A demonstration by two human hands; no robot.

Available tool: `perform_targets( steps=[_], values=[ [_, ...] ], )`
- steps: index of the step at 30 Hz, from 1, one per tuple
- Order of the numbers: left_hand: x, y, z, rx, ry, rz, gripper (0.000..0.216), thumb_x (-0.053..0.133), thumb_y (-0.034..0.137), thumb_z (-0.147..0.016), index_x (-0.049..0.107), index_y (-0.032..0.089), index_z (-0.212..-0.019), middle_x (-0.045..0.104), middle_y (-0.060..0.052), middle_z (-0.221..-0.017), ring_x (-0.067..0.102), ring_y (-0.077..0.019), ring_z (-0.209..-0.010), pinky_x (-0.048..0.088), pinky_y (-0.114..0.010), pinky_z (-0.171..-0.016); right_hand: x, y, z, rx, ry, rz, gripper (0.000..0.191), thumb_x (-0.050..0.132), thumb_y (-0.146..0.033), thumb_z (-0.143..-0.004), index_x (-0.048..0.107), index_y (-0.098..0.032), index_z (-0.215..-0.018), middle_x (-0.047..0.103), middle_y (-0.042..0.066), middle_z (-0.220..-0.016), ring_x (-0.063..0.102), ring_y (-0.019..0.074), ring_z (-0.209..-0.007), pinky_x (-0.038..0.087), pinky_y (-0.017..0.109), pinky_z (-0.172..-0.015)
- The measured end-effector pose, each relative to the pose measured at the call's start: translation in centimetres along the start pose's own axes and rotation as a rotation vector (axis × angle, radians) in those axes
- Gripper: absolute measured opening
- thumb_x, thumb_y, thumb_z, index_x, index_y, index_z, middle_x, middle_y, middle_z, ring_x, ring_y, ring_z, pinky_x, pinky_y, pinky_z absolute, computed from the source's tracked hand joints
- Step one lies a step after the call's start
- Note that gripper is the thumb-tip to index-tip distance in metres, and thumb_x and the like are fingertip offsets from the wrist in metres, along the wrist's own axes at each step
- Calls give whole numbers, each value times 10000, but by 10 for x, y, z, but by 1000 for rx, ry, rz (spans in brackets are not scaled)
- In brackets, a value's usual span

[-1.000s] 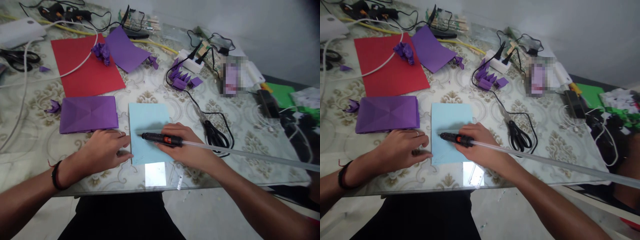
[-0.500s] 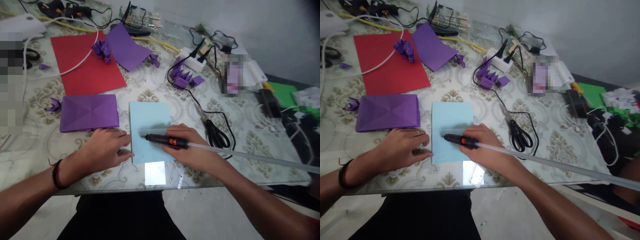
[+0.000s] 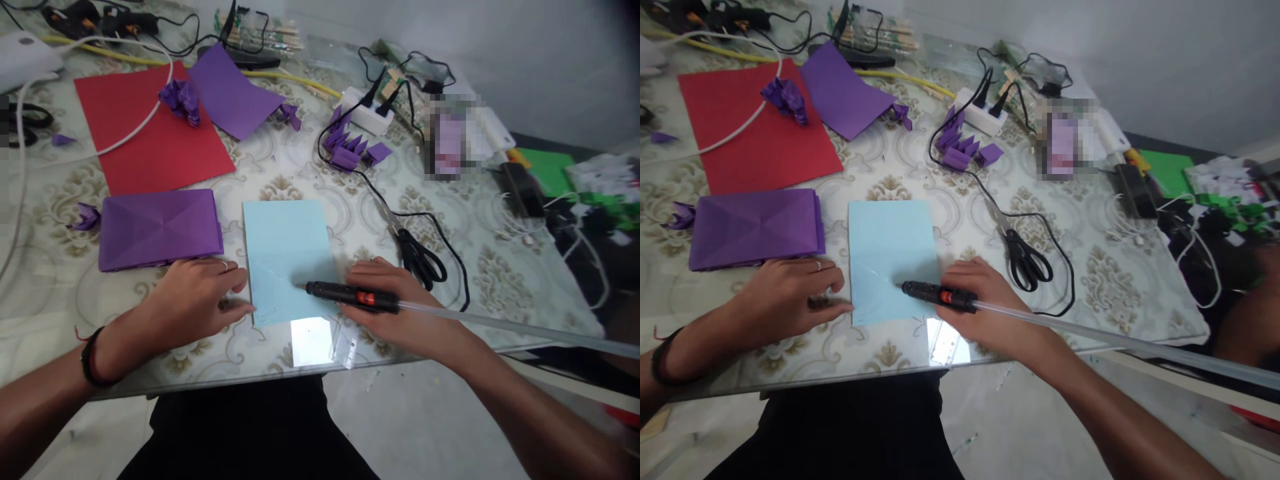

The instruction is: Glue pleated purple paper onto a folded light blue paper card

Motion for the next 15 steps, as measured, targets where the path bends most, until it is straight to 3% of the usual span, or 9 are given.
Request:
perform_targets(
  steps=[5, 8, 10, 13, 15],
  values=[
    [-1, 0, 0, 17, 16, -7, 245, 723, 407, -944, 615, 209, -850, 649, 17, -732, 603, -174, -641, 300, -311, -604, -3, 17, 20, 95, 26, 26, 163, 744, -266, -833, 643, -260, -706, 708, 10, -748, 717, 251, -823, 557, 429, -844],
    [-2, 1, 0, 44, 43, -16, 257, 736, 405, -939, 605, 208, -840, 640, 19, -723, 593, -170, -621, 297, -308, -593, -7, 29, 33, 152, 112, 40, 87, 782, -344, -819, 740, -269, -832, 781, 50, -888, 749, 307, -968, 586, 491, -913],
    [-2, 0, 0, 48, 46, -6, 255, 737, 397, -936, 599, 206, -837, 636, 23, -716, 583, -161, -603, 296, -302, -582, -10, 32, 38, 167, 156, 46, 138, 795, -361, -803, 768, -262, -896, 799, 68, -962, 753, 328, -1021, 584, 519, -949],
    [-1, -1, 1, 40, 35, 5, 252, 727, 395, -940, 598, 206, -836, 626, 28, -702, 571, -150, -587, 292, -295, -574, -9, 30, 40, 143, 97, 30, 83, 757, -334, -827, 729, -259, -806, 777, 46, -874, 754, 299, -937, 581, 488, -913],
    [-1, -1, 1, 33, 31, 4, 259, 724, 410, -939, 600, 207, -836, 626, 28, -702, 562, -148, -580, 283, -293, -568, -10, 26, 40, 118, 53, 23, 145, 716, -297, -856, 666, -257, -726, 724, 14, -764, 729, 255, -820, 565, 449, -864]
  ],
)
Point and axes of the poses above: each hand's wrist, its own z-axis away from the middle knuckle, its own x-axis out of the palm, y = z × x, the point moved 6 cm from there along -z, towards the middle knuckle
